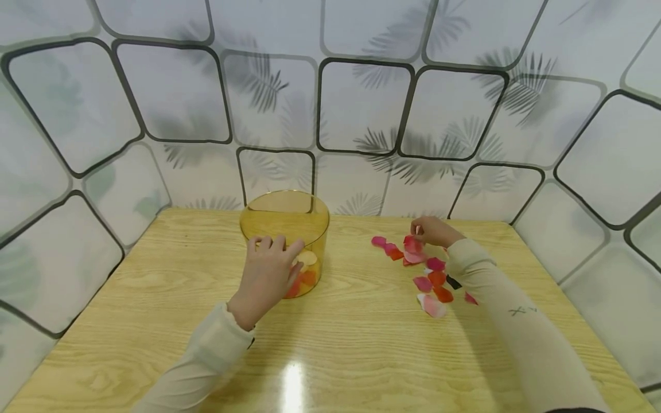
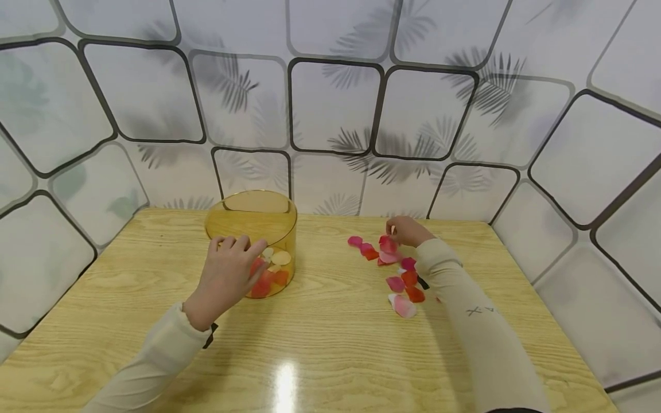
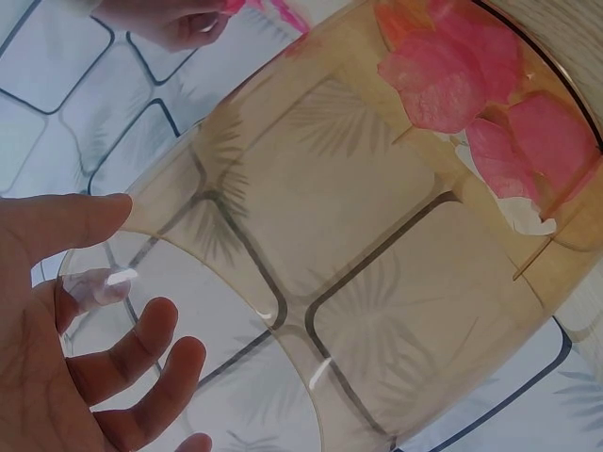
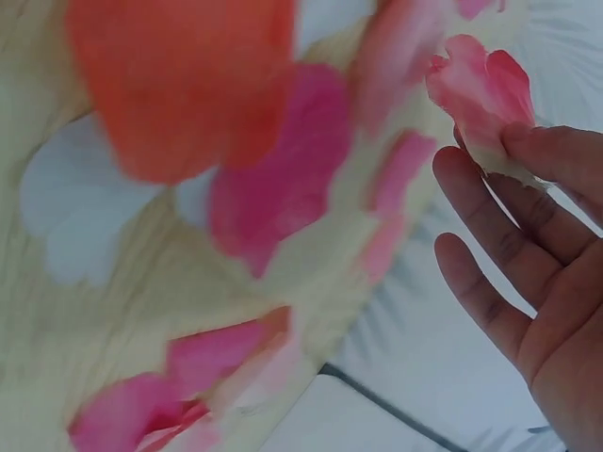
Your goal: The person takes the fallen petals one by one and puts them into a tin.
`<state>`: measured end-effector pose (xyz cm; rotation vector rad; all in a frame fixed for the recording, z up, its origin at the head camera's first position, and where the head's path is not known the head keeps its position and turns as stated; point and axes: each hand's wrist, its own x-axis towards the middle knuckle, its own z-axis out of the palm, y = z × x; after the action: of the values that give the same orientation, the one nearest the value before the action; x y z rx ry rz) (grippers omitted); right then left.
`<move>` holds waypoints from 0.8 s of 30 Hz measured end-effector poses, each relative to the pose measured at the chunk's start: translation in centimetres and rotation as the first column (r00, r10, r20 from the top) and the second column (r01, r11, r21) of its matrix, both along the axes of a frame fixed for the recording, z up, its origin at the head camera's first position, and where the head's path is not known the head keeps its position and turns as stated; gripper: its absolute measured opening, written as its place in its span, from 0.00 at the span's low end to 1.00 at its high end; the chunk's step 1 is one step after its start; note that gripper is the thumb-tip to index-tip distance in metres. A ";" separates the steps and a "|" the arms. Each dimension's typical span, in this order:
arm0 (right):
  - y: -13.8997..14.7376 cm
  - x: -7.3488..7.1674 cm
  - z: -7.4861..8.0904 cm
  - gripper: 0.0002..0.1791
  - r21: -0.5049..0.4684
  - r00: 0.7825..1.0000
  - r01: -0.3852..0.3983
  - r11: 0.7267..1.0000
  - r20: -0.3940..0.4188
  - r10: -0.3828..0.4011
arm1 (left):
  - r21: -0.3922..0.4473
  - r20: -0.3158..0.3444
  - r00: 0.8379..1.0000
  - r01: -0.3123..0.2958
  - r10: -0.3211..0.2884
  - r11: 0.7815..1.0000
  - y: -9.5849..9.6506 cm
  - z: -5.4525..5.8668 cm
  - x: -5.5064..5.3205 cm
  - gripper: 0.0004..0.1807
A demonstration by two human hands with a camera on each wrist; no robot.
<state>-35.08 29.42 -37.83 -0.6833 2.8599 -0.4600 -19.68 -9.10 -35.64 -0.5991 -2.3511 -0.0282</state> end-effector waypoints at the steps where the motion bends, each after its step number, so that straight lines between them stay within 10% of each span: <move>1: -0.1 0.0 0.1 0.04 -0.006 1.000 -0.011 1.000 -0.014 0.011 | 0.001 0.001 1.000 0.002 -0.002 1.000 0.0 0.0 0.0 0.18; 24: -14.8 1.9 12.6 0.03 -0.118 0.953 -0.220 0.968 -0.240 0.187 | 0.005 0.012 1.000 0.002 -0.002 1.000 0.0 0.1 0.0 0.18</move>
<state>-33.15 14.65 -25.23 -1.1130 2.9388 -0.5953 -19.68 -9.10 -35.52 -0.5998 -2.3611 -0.0390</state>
